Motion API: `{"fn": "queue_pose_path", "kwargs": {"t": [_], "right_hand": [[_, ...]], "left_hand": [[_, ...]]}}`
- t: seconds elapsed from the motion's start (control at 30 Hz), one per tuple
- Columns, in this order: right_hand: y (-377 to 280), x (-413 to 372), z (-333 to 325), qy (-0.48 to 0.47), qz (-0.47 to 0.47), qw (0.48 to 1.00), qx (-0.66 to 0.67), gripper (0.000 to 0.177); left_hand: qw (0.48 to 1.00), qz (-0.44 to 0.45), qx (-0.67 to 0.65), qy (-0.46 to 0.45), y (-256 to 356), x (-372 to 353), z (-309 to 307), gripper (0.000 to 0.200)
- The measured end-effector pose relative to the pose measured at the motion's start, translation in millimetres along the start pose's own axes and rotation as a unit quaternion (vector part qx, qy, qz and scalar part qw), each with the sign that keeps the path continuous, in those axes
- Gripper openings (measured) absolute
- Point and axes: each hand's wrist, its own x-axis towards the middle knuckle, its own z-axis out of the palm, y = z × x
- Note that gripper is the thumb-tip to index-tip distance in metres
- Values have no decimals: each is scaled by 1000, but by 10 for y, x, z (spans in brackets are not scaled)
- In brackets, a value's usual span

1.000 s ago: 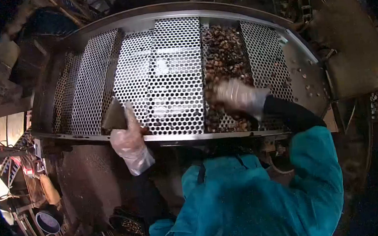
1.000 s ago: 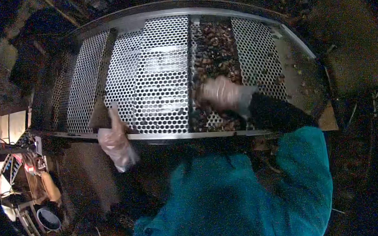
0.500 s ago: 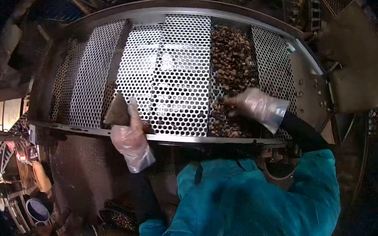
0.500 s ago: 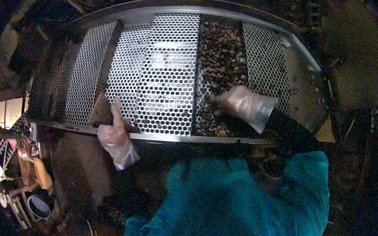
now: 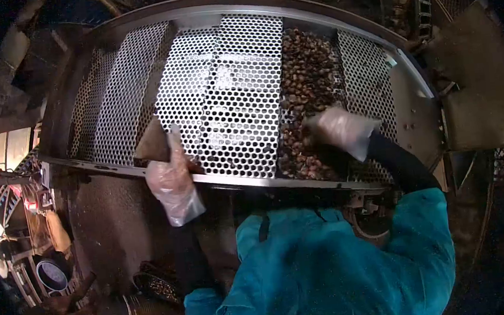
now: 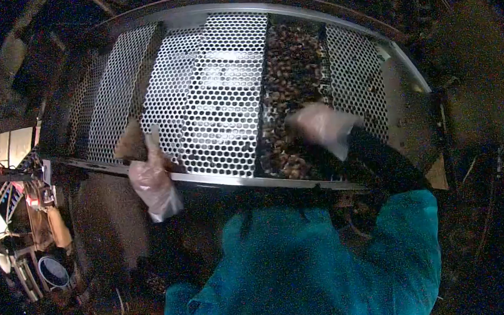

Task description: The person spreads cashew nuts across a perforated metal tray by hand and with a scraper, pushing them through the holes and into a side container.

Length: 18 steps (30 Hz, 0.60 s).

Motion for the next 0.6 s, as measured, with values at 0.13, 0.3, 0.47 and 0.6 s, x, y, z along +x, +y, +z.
{"fn": "queue_pose_path", "kwargs": {"t": [0.13,0.3,0.47,0.6], "right_hand": [[258,750,1198,101,-75,880,458,37],[130,579,1135,187,-75,911,359,28],[871,-236,803,214,56,927,304,21],[1427,-720,559,226,177,957,-32,19]], "left_hand": [[941,-244,-233,-23,116,294,-182,31],[960,202,186,53,-278,-12,52,46],[946,-232,-224,-42,331,-27,-58,17],[989,95,14,111,124,-149,125,50]]}}
